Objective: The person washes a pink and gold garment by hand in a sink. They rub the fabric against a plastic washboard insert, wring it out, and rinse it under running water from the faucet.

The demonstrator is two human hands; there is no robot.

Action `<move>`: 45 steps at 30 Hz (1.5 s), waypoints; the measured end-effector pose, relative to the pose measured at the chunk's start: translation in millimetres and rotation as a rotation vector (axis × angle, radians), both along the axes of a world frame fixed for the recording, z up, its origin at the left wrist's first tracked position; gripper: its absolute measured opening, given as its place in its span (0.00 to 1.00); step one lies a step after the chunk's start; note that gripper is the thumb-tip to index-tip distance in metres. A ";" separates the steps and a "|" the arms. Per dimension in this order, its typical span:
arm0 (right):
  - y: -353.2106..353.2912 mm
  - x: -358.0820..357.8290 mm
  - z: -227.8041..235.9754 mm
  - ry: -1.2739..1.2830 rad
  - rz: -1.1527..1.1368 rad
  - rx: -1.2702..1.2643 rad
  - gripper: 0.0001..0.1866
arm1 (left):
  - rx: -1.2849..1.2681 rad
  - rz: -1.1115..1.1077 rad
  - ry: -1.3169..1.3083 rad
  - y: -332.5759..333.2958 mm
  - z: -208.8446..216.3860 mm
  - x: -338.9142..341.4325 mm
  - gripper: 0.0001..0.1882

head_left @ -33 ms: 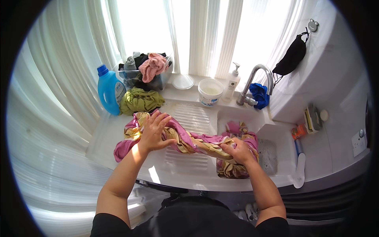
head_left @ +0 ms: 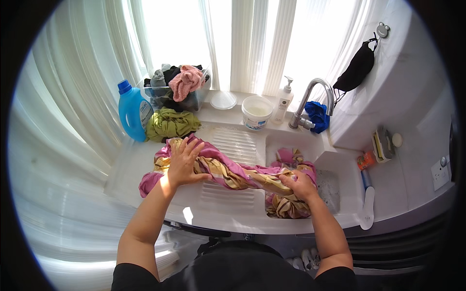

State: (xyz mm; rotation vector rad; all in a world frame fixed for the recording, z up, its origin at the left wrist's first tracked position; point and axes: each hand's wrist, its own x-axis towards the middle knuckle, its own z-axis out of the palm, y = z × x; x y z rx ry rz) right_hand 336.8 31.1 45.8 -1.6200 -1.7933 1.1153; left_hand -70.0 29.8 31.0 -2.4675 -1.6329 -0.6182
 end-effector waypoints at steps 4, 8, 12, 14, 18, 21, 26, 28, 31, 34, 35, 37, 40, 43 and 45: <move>2.2 74.7 -49.3 -0.288 -0.260 -0.080 0.28 | -0.270 0.094 0.163 -11.1 -15.3 2.9 0.69; 3.2 65.0 -61.5 -0.842 -0.199 0.807 0.40 | -0.215 0.053 0.166 5.6 -18.2 48.6 0.63; 5.0 -0.1 -30.6 -0.863 0.266 0.279 0.44 | -0.414 -0.043 0.166 43.0 -26.7 66.2 0.39; 20.7 0.6 -64.0 -0.953 0.226 0.270 0.45 | -0.561 -0.024 0.117 58.0 -15.1 88.8 0.31; 22.7 35.6 -64.2 -0.676 0.124 0.236 0.45 | -0.473 -0.110 -0.173 77.5 6.5 125.8 0.28; 14.5 88.3 -24.5 -0.386 -0.169 0.256 0.38 | -0.677 -0.139 -0.539 100.2 25.9 176.9 0.26; 11.6 209.5 -31.1 -0.419 -0.603 0.015 0.42 | -0.749 -0.253 -0.769 114.9 1.1 331.2 0.30; 8.2 235.6 -49.7 -0.569 -0.742 -0.225 0.43 | -0.598 -0.198 -0.479 110.9 -20.7 396.7 0.38; 1.2 261.1 -102.6 -0.685 -0.755 -0.441 0.45 | -0.548 -0.293 -0.153 98.6 -65.0 456.5 0.46; 5.4 266.7 -131.8 -0.714 -0.495 -0.640 0.46 | -0.315 -0.419 0.203 80.5 -111.9 480.1 0.39; 11.4 265.5 -139.7 -0.754 -0.400 -0.703 0.44 | -0.342 -0.455 0.269 80.3 -116.7 485.3 0.38; 25.5 259.1 -159.2 -0.803 -0.221 -0.805 0.39 | -0.349 -0.483 0.311 83.7 -135.4 489.5 0.28; 34.9 278.5 -249.4 -0.897 -0.038 -0.824 0.33 | -0.388 -0.486 0.436 93.3 -174.4 511.5 0.24; 33.8 296.1 -307.5 -0.894 -0.294 -0.595 0.28 | -0.519 -0.449 0.572 101.1 -173.4 537.7 0.21; 48.8 276.1 -279.8 -0.640 -0.627 -0.356 0.28 | -0.585 -0.392 0.556 109.5 -182.9 533.4 0.22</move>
